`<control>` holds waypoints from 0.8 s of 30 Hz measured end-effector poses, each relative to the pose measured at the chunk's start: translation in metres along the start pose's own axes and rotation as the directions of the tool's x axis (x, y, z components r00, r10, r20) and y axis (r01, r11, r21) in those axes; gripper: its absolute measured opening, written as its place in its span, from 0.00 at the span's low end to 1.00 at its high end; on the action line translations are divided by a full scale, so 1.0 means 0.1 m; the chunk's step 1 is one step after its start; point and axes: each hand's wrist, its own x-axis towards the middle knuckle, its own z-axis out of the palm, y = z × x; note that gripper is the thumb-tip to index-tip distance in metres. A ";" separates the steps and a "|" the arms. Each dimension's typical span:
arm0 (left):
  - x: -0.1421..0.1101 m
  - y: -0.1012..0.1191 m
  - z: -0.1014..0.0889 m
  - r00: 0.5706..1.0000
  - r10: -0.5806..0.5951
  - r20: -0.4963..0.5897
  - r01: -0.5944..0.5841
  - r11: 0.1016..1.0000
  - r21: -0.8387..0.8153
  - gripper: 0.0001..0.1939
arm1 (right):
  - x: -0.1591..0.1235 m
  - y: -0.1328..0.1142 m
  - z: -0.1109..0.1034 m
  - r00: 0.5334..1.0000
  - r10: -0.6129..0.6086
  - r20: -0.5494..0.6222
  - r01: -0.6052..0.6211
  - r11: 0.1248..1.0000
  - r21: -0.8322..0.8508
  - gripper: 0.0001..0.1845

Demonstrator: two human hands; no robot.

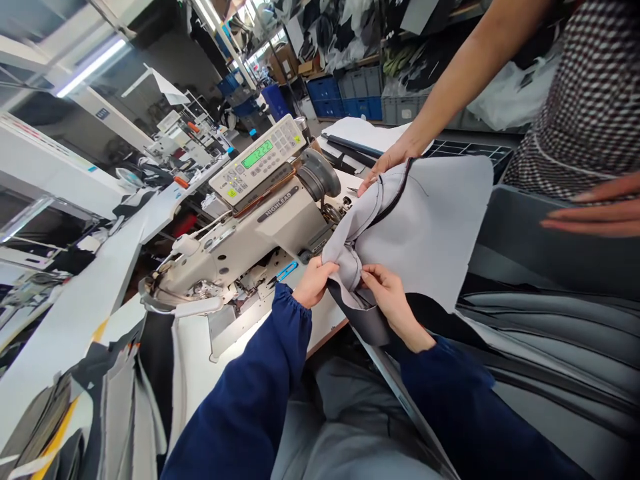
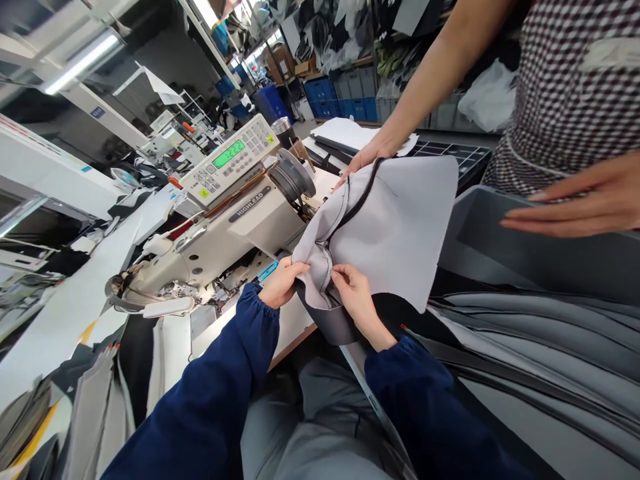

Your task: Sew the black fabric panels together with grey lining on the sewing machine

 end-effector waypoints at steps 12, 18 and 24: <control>0.01 -0.05 -0.04 1.000 -0.014 0.015 0.015 0.999 -0.045 0.05 | 0.02 -0.03 0.06 0.999 0.050 0.007 -0.051 0.998 0.026 0.19; -0.02 -0.04 -0.05 0.999 0.015 0.046 -0.013 0.999 -0.046 0.06 | 0.03 -0.01 0.07 1.000 0.026 0.013 -0.026 0.999 0.022 0.21; -0.07 -0.02 -0.07 0.996 0.026 0.081 -0.026 1.000 -0.006 0.08 | 0.11 0.15 0.08 1.000 0.001 0.031 -0.001 1.000 -0.019 0.18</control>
